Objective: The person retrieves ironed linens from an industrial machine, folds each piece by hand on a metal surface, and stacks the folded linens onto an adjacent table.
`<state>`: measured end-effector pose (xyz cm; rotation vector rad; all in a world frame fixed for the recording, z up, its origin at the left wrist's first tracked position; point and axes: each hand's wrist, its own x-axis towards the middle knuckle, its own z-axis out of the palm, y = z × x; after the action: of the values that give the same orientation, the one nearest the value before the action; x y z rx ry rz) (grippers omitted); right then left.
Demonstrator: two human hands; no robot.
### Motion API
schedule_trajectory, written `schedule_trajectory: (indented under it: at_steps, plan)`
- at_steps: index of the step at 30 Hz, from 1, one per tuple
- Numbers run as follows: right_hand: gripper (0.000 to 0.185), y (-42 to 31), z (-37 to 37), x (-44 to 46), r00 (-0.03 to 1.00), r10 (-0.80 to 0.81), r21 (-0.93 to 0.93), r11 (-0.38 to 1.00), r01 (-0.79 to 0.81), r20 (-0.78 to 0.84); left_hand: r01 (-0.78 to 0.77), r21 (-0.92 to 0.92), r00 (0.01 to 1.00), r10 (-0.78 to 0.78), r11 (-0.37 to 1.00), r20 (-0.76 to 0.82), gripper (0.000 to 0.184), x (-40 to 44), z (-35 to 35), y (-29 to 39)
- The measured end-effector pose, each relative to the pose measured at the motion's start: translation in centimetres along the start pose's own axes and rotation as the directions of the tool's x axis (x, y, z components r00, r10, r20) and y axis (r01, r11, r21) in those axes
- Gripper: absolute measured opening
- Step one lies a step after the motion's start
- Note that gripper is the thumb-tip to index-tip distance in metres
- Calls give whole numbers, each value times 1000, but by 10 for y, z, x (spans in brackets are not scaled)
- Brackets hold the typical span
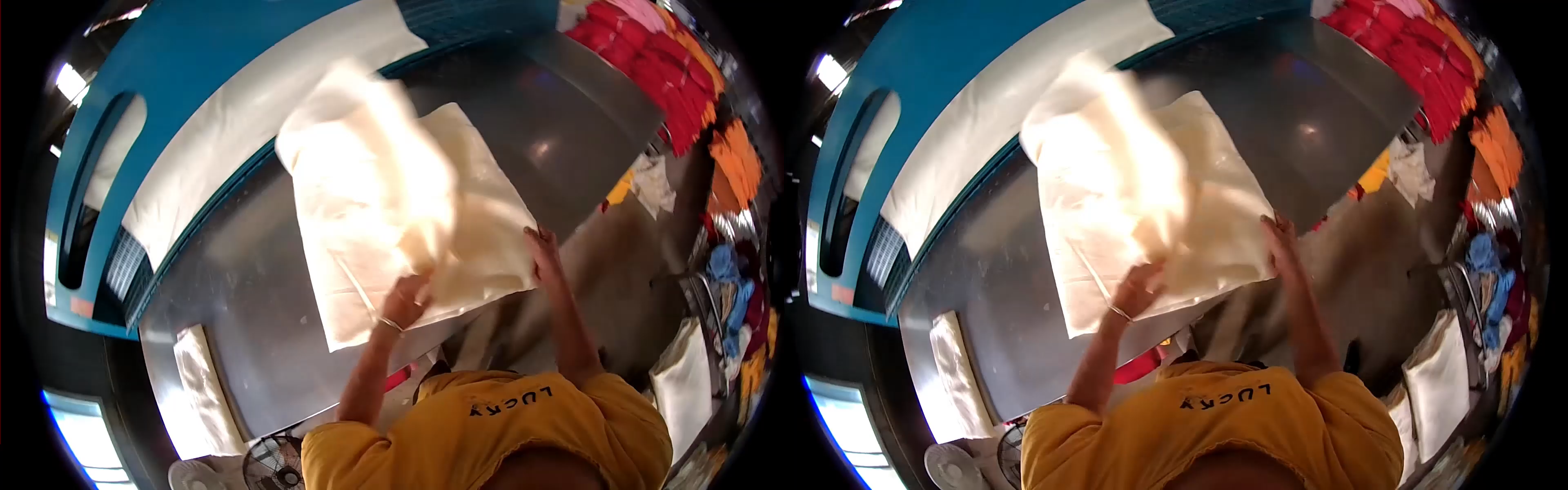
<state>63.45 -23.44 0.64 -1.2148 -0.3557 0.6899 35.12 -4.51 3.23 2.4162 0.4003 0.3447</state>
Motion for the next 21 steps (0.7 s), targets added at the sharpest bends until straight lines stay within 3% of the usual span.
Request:
schedule_trajectory:
  at_steps: [1, 3, 6, 7, 8, 9, 10, 11, 12, 13, 14, 15, 16, 18, 20, 21]
  plan:
    - [24, -20, 10, -19, 998, -35, 46, 998, 37, -45, -35, -16, 996, 36, 999, 80, 72, -2, 21, 26]
    - [23, -57, 29, -56, 985, -92, 129, 985, 110, -144, 82, -73, 994, -76, 994, 84, 89, -25, 55, 67]
    - [25, -46, 10, -46, 975, -35, 191, 979, 78, -218, 157, -26, 985, -155, 987, 77, 99, -30, 65, 113]
    - [24, -51, 21, -42, 959, -71, 214, 968, 133, -274, 153, -9, 987, -153, 988, 42, 98, -32, 73, 118]
    - [24, -44, 34, -34, 924, -25, -99, 995, -14, -383, 147, 7, 989, -147, 989, -6, 98, -30, 81, 117]
    - [21, -80, 78, -47, 962, -17, -185, 982, -35, -271, 143, 22, 988, -142, 989, -58, 98, -27, 91, 114]
    - [30, -53, 95, -46, 996, -84, -277, 958, 76, -16, 314, 145, 943, -291, 938, -163, 87, -32, 110, 108]
    - [40, -95, 139, -74, 985, -51, -122, 990, 71, 163, 392, 116, 910, -366, 913, -193, 75, -29, 121, 91]
    - [47, -115, 152, -77, 864, 59, -363, 920, 147, 499, 411, -66, 884, -415, 909, -214, 63, -29, 128, 67]
    - [43, -88, 167, -65, 660, -411, -156, 765, 625, 628, 341, -411, 852, -463, 845, -245, 51, -33, 134, 37]
    - [40, -81, 170, -62, 691, -299, -187, 824, 535, 658, 239, -680, 808, -531, 693, -257, 40, -40, 136, 16]
    - [36, -75, 173, -60, 713, -184, -221, 873, 434, 676, 114, -820, 771, -570, 561, -283, 31, -51, 130, 2]
    - [32, -72, 167, -60, 810, -176, -164, 934, 316, 560, 306, -913, 661, -750, 270, -1, 33, -58, 101, 23]
    - [37, 3, 132, -31, 958, -220, -272, 925, 265, 186, 383, -850, 690, -724, 361, 3, 37, -93, 75, 5]
    - [48, 10, 102, -35, 979, -2, -152, 988, -30, -203, 287, -887, 616, -779, 362, -119, 40, -122, 40, 19]
    - [52, 19, 103, -32, 970, 64, -145, 984, -100, -234, 194, -920, 545, -817, 341, -188, 41, -131, 20, 28]
